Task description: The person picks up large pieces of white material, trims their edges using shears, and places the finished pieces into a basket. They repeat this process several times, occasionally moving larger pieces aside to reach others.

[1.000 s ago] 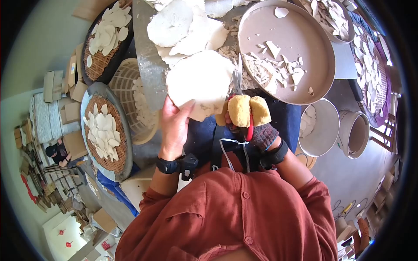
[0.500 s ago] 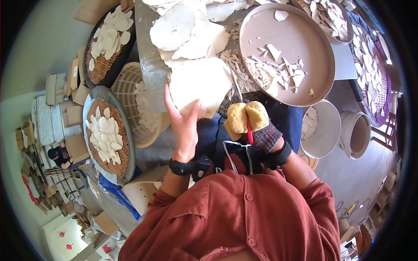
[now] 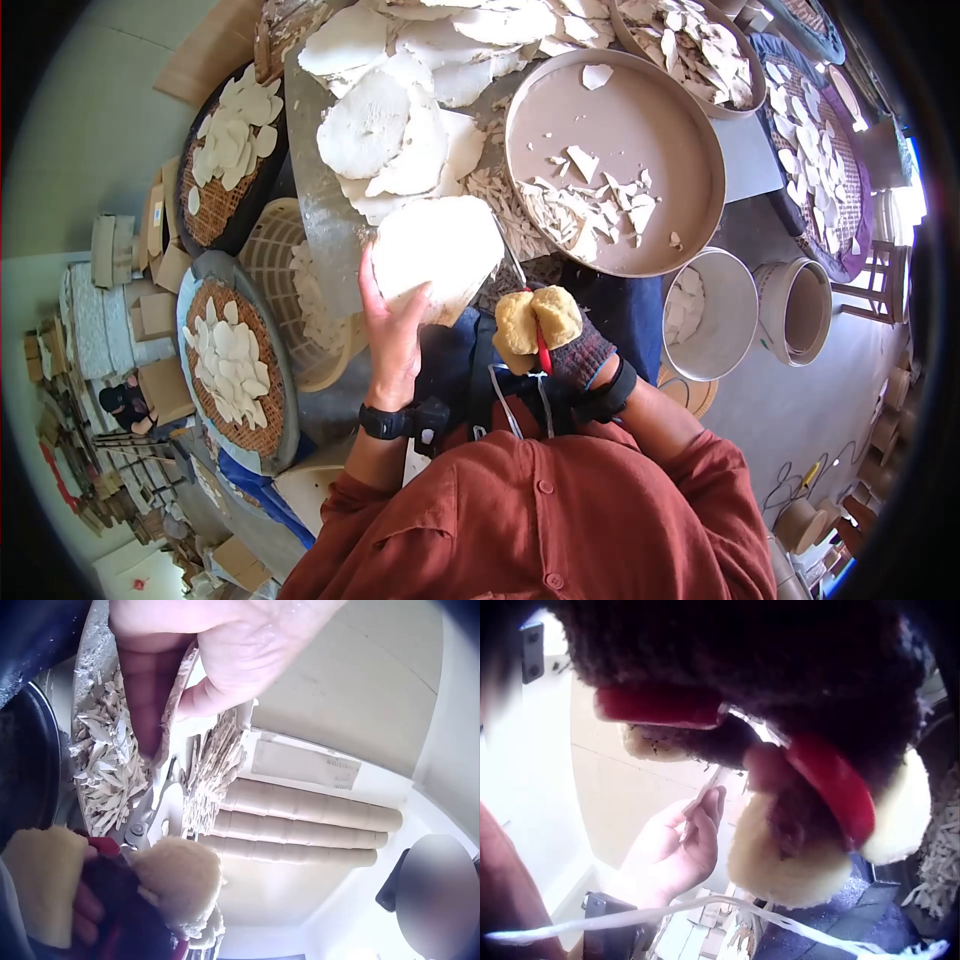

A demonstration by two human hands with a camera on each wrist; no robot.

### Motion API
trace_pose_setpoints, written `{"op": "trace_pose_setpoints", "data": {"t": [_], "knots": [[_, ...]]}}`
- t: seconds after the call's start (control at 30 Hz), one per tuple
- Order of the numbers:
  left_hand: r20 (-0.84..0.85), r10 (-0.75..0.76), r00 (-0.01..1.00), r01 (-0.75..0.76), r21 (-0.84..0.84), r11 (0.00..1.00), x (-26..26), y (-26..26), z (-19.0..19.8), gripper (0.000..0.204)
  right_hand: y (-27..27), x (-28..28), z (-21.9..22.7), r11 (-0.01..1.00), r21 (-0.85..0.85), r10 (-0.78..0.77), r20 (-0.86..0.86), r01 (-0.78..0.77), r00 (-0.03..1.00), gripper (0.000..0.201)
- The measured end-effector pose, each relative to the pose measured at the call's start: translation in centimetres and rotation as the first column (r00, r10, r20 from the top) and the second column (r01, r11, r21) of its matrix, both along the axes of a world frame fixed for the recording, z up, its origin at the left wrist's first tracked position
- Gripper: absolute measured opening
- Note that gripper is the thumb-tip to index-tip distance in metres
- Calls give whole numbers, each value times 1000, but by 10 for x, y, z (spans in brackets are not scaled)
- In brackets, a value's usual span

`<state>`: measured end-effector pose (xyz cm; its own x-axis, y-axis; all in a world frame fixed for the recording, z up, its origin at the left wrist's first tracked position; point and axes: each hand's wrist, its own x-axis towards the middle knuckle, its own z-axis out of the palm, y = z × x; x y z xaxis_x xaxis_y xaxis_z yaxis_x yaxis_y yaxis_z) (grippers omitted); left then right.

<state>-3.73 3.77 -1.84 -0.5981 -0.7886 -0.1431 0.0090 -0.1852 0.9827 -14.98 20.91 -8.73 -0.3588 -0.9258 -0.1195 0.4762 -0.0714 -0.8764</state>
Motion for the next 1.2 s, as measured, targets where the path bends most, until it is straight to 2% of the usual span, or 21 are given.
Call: {"op": "trace_pose_setpoints", "data": {"t": [0.03,0.1,0.13,0.2,0.23,0.27,0.3,0.4,0.43,0.47,0.5,0.53,0.57,0.67,0.7,0.8,1.0,1.03,1.1,1.2], "knots": [[12,-2,1000,2,-16,1000,0,-1,1,75,-2,0,7,1000,20,-7,54,6,999,17],[7,-4,1000,4,-39,999,1,-2,3,75,-4,-1,8,999,-11,-36,50,36,998,15],[4,-5,1000,5,-49,999,1,-2,4,74,-3,-1,2,996,-63,-61,-4,60,998,14],[-24,-18,1000,17,-29,999,1,-4,9,75,-5,0,-6,986,-139,-51,279,93,959,15],[-37,-25,999,24,-19,1000,1,-5,11,75,-7,1,-9,981,-158,2,584,111,811,16],[-24,-69,997,67,-44,997,2,-7,12,75,-8,3,-11,977,-169,65,820,133,568,17],[-8,-112,994,111,-67,992,3,-9,13,76,-7,-4,-7,978,-198,100,719,65,688,22],[41,-169,985,173,-124,977,2,-13,16,76,-4,-10,-5,992,-129,53,485,11,873,23],[57,-170,984,177,-145,973,4,-13,18,76,-3,-12,-5,992,-121,81,327,-43,942,23],[5,-112,994,112,-88,990,5,-14,15,74,-3,-15,-5,990,-105,105,159,-89,982,23],[-44,-54,998,53,-28,998,6,-14,10,73,-3,-14,-6,971,-230,159,439,-60,885,23],[-89,6,996,-3,36,999,6,-13,5,71,-4,-12,-6,942,-335,234,669,6,706,23],[-28,115,993,-115,15,993,6,-10,3,66,-1,-8,-3,979,-201,137,731,19,668,25],[-138,345,928,-345,24,938,-4,0,-15,63,-1,1,-6,997,-71,53,526,-19,849,28],[-127,336,933,-341,-14,940,-7,7,-13,65,-3,2,1,998,-56,7,534,27,846,30],[-47,296,954,-298,-23,954,-17,16,3,68,-3,2,11,1000,-30,19,481,-6,877,27],[19,121,992,-122,50,991,-9,-3,5,69,-3,-3,4,992,-125,94,554,-29,827,27],[32,88,996,-90,68,994,-9,-3,6,69,-3,-5,4,994,-99,92,474,-50,876,26],[25,131,991,-133,87,987,-9,-3,2,69,-5,-8,5,995,-44,95,302,-85,948,24],[32,174,984,-176,82,981,-12,3,-2,70,0,0,-9,992,110,22,288,-56,957,23]]}}
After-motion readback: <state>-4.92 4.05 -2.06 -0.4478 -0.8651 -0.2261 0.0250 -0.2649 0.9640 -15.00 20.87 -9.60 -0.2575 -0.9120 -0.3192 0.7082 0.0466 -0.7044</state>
